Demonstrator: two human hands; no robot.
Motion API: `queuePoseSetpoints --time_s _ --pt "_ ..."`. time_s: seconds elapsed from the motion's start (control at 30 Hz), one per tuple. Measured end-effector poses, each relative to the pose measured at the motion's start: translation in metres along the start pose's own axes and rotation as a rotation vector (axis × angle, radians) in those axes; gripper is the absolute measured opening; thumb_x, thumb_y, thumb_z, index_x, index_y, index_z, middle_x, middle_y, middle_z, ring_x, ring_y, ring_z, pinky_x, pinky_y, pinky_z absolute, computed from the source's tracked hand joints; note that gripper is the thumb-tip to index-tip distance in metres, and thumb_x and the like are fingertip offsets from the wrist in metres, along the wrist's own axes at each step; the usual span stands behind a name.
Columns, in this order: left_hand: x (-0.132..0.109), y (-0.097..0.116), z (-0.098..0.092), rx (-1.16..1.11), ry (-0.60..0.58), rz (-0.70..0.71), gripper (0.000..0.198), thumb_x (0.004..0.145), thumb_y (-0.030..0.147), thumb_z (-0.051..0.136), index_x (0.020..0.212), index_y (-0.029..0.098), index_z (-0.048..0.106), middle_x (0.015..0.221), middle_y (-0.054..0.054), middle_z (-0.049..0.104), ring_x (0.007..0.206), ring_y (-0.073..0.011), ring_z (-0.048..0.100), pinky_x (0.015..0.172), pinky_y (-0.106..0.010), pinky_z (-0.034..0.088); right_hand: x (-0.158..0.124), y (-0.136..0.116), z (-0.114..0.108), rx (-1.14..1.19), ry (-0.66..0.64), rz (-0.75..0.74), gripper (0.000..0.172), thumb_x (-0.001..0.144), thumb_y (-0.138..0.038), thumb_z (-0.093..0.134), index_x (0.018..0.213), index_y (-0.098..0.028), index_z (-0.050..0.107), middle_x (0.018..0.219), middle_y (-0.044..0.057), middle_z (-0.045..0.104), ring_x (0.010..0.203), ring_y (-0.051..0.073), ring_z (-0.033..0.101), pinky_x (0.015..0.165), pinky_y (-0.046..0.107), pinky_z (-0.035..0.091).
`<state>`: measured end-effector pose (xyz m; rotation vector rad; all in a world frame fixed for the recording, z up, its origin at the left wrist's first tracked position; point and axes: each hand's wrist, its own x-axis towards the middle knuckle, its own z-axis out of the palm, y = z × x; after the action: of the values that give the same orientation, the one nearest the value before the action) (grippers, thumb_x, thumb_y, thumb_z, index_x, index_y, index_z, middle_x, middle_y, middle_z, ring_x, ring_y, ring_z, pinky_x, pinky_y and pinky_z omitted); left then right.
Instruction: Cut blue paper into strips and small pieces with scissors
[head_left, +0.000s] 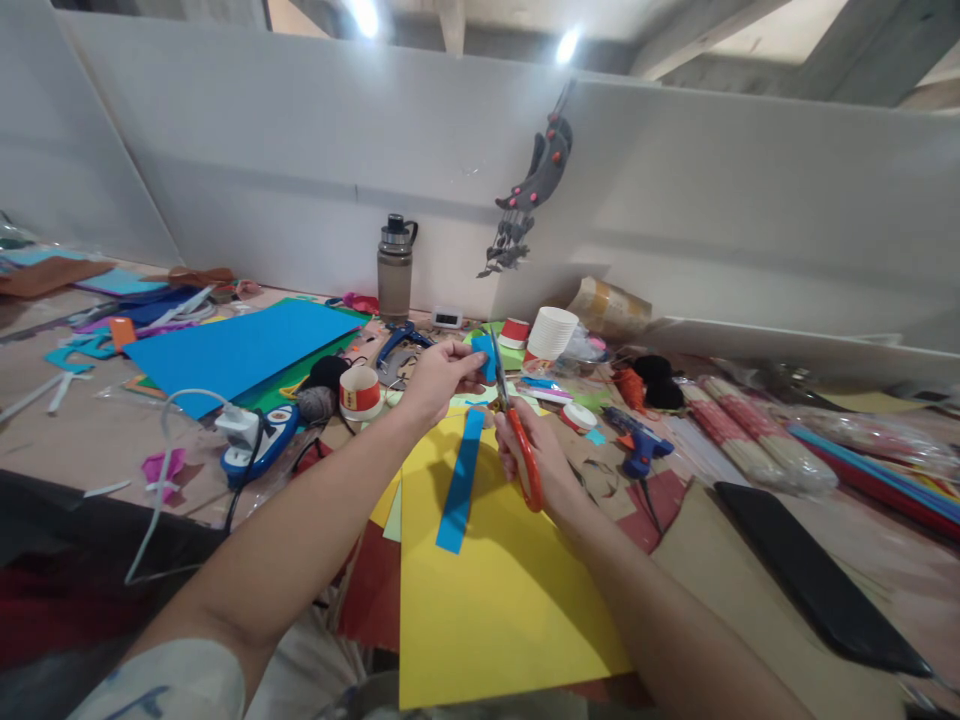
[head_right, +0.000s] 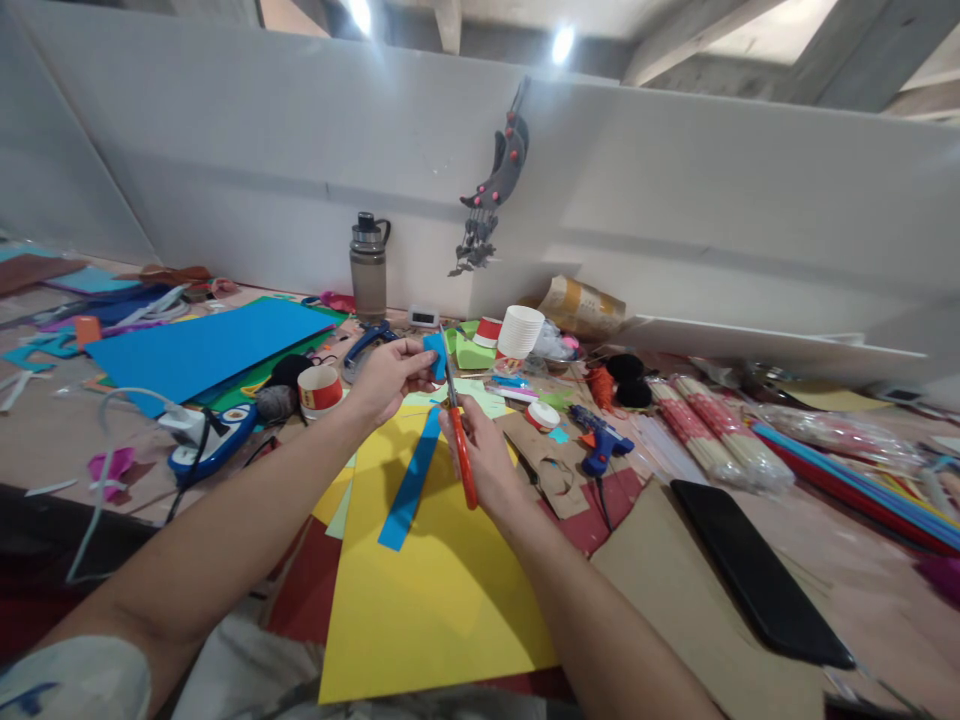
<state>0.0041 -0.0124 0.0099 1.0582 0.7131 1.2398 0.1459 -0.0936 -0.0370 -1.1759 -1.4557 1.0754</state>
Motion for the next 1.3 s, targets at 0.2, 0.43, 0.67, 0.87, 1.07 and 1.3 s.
queuePoseSetpoints --time_s 0.2,0.43,0.67,0.87,1.07,1.3 --pt "0.0004 0.0015 -0.0010 -0.020 -0.008 -0.017 0.025 0.071 0.020 0.075 0.076 0.014 0.051 0.059 0.000 0.061 0.051 -0.0125 0.061 0.051 -0.025 0.052 0.0001 0.0015 -0.0003 0.059 -0.070 -0.011 0.028 0.086 -0.051 0.054 0.093 -0.025 0.043 0.066 -0.008 0.043 0.049 0.008 0.042 0.044 0.021 0.036" --pt "0.0006 0.0035 -0.0018 -0.062 -0.023 -0.005 0.022 0.072 0.019 0.073 0.074 0.014 0.051 0.055 0.002 0.057 0.049 -0.0107 0.057 0.049 -0.023 0.048 0.0030 0.0037 0.0010 0.122 -0.045 -0.034 0.031 0.086 -0.052 0.053 0.093 -0.025 0.042 0.070 -0.006 0.042 0.054 0.009 0.043 0.047 0.020 0.040" --pt "0.0011 0.0008 -0.0021 0.006 -0.058 0.042 0.019 0.072 0.018 0.070 0.072 0.015 0.052 0.051 0.003 0.053 0.044 -0.0078 0.050 0.045 -0.020 0.037 0.0017 -0.0008 0.0001 0.153 -0.048 -0.001 0.031 0.083 -0.051 0.057 0.092 -0.025 0.042 0.065 -0.008 0.042 0.047 0.007 0.041 0.041 0.019 0.036" --pt "0.0005 0.0001 -0.0014 0.025 -0.074 0.051 0.017 0.072 0.018 0.070 0.075 0.014 0.053 0.051 0.003 0.055 0.041 -0.0076 0.048 0.046 -0.021 0.039 0.0000 0.0014 0.0007 0.138 -0.050 0.018 0.028 0.086 -0.050 0.056 0.090 -0.026 0.043 0.062 -0.008 0.043 0.043 0.007 0.041 0.039 0.019 0.036" --pt "0.0010 -0.0003 -0.0020 0.045 -0.074 0.070 0.016 0.073 0.017 0.068 0.074 0.014 0.053 0.050 0.003 0.054 0.040 -0.0077 0.048 0.045 -0.021 0.037 -0.0008 0.0009 0.0005 0.146 -0.038 0.036 0.030 0.085 -0.052 0.057 0.090 -0.025 0.043 0.062 -0.008 0.045 0.042 0.007 0.042 0.037 0.019 0.037" --pt "0.0010 -0.0008 -0.0015 0.055 -0.071 0.072 0.018 0.072 0.017 0.070 0.072 0.015 0.052 0.051 0.004 0.054 0.041 -0.0073 0.050 0.045 -0.020 0.037 -0.0009 -0.0006 0.0002 0.139 -0.030 0.054 0.030 0.083 -0.051 0.059 0.088 -0.025 0.043 0.063 -0.008 0.045 0.041 0.007 0.042 0.037 0.019 0.037"
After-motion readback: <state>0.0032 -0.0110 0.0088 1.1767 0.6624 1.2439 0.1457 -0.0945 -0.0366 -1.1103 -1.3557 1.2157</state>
